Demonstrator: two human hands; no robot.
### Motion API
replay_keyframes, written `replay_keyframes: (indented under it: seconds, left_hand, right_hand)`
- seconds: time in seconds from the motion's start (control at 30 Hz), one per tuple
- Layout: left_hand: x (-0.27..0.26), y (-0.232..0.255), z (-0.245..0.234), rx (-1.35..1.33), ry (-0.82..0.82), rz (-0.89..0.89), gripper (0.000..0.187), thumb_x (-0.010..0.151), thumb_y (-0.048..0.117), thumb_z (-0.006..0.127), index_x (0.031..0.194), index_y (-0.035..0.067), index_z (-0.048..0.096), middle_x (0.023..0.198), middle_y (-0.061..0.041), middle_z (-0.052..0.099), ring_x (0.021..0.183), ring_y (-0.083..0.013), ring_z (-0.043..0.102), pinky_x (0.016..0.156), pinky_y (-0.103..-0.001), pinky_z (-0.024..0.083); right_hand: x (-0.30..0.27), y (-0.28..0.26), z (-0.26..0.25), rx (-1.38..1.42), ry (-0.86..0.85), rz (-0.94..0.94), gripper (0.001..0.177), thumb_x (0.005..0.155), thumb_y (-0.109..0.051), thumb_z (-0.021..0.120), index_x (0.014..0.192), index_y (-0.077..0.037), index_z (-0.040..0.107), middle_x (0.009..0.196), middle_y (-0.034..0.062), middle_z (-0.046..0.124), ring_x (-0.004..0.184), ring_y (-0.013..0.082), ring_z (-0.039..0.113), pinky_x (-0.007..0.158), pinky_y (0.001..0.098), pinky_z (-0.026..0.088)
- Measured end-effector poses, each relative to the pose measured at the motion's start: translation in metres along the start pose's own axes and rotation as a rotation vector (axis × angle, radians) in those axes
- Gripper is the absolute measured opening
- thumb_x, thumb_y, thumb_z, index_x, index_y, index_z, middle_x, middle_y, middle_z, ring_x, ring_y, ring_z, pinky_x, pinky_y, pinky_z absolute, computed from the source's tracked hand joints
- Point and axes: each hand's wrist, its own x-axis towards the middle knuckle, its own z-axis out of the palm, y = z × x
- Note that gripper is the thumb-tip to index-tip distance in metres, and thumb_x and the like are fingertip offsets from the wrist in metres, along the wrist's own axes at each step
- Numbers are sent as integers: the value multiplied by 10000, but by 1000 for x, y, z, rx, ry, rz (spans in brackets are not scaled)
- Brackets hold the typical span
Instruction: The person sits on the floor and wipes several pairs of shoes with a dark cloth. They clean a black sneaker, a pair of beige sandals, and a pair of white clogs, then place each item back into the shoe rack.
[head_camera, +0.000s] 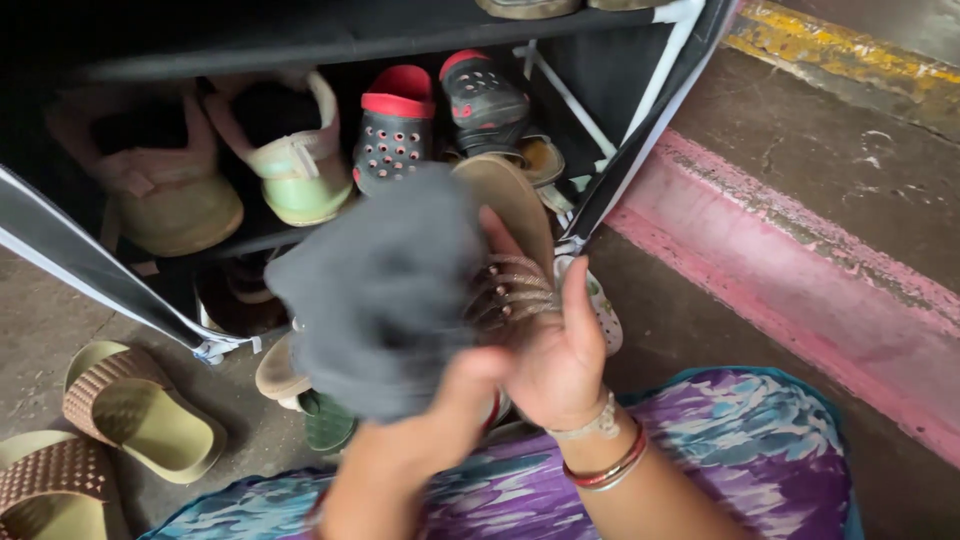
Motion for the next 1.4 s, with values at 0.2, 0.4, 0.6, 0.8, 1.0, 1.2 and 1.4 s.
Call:
replay_keyframes:
  seconds: [0.2,0.4,0.6,0.8,1.0,1.2,1.4]
  left_hand:
    - [0,-58,35,142,-111,90,600,990,337,708,1446,0,513,1481,-198,566,1434,-341,516,1231,-427,375]
    - [-3,-90,32,40,-108,115,621,1018,296,661,1490,-37,433,1540,-233,481,1486,-387,424,1253,-463,285]
    - [-2,-81,21,200,-149,58,491,1023,270,639,1419,-9,558,1437,-196,615,1377,-362,544,1201,-444,356]
    - [18,-2,7,-37,32,236,649,961,466,690,1354,-28,539,1331,-204,621,1251,-362,609,1132,-411,458]
    - [22,-5,1,-6,-29,502,564,981,449,669,1360,39,593,1380,-133,648,1365,-331,634,1191,-419,476]
    - [5,-47,22,-42,-132,189,568,999,358,690,1432,16,559,1473,-186,606,1445,-403,531,1267,-506,348]
    - [-1,-68,28,309,-223,375,586,970,308,682,1468,28,553,1558,-218,518,1517,-436,422,1290,-532,263]
  right_hand:
    - [-6,12,-36,9,109,47,831,1095,-665,272,1596,-7,355,1574,164,423,1407,303,463,1191,443,389]
    - [9,-14,-8,40,27,19,967,992,-729,303,1627,1,305,1671,154,343,1468,268,412,1175,407,375]
    - [13,-33,-11,398,-72,0,1005,979,-752,317,1648,-6,231,1723,173,245,1534,325,315,1231,477,273]
    - [-2,-18,-9,-142,-31,-99,927,1038,-706,336,1618,15,295,1654,218,367,1528,350,377,1275,483,285]
    - [-29,13,-37,-456,27,-104,843,1082,-641,331,1547,60,377,1579,210,451,1478,336,430,1261,471,313]
    - [-5,-12,-1,-58,125,-5,865,1040,-637,322,1582,37,315,1593,203,407,1461,346,396,1235,487,289]
    - [10,-44,-4,23,28,-105,963,1001,-683,357,1629,36,226,1713,205,246,1589,342,241,1302,493,155]
